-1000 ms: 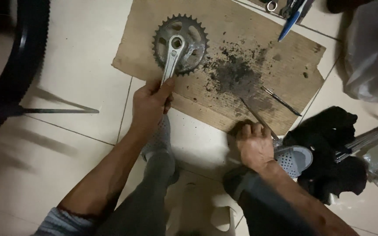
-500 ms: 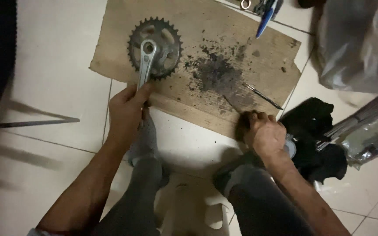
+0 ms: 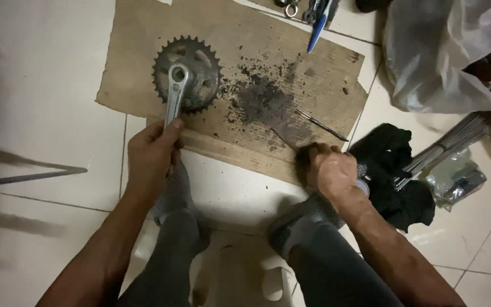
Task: The person scrubs a bicycle crankset with a metal wire brush and a steel wool pad to remove grime. They hold the crankset with one hand while scrubbing with the other, occasionally using a small metal tool to scrape debris from the teeth. The person wipes the crankset with a black cloth and places it on a cardboard sheet on the floor.
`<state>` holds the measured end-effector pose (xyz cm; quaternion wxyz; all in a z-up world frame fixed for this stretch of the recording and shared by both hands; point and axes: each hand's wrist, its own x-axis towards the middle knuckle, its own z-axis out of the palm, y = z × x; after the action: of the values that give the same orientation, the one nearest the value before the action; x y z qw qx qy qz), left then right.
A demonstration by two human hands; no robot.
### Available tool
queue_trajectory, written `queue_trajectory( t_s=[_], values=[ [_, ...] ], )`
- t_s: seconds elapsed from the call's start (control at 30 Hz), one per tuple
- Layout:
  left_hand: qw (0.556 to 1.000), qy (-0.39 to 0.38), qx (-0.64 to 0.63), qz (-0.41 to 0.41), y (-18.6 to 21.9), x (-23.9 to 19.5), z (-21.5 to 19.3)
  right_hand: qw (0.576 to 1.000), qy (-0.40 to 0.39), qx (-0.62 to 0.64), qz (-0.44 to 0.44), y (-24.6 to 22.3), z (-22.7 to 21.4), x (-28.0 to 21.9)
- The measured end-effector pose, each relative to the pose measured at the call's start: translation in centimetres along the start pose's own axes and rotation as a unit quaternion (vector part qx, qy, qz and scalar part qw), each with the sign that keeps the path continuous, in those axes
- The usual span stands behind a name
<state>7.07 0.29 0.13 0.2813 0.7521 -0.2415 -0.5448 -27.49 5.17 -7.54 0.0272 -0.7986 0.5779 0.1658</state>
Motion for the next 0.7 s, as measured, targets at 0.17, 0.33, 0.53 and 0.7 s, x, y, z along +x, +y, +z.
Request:
queue_trajectory(
  t_s=[0.17,0.33,0.53,0.7],
  values=[
    [1.000,-0.009,0.016,0.015,-0.3,0.3,0.2,0.998,-0.031,0.052,-0.009,1.9,6.5,-1.0],
    [1.000,-0.005,0.012,-0.002,-0.2,0.0,0.2,0.998,-0.007,0.059,-0.009,0.7,-0.8,0.2],
    [0.999,-0.003,0.028,0.015,-0.6,0.4,0.2,0.995,-0.031,0.095,0.007,1.9,4.0,-0.7],
    [1.000,-0.004,0.020,0.009,-1.2,0.6,0.3,0.998,-0.030,0.045,0.028,1.4,3.8,-0.6]
  ],
)
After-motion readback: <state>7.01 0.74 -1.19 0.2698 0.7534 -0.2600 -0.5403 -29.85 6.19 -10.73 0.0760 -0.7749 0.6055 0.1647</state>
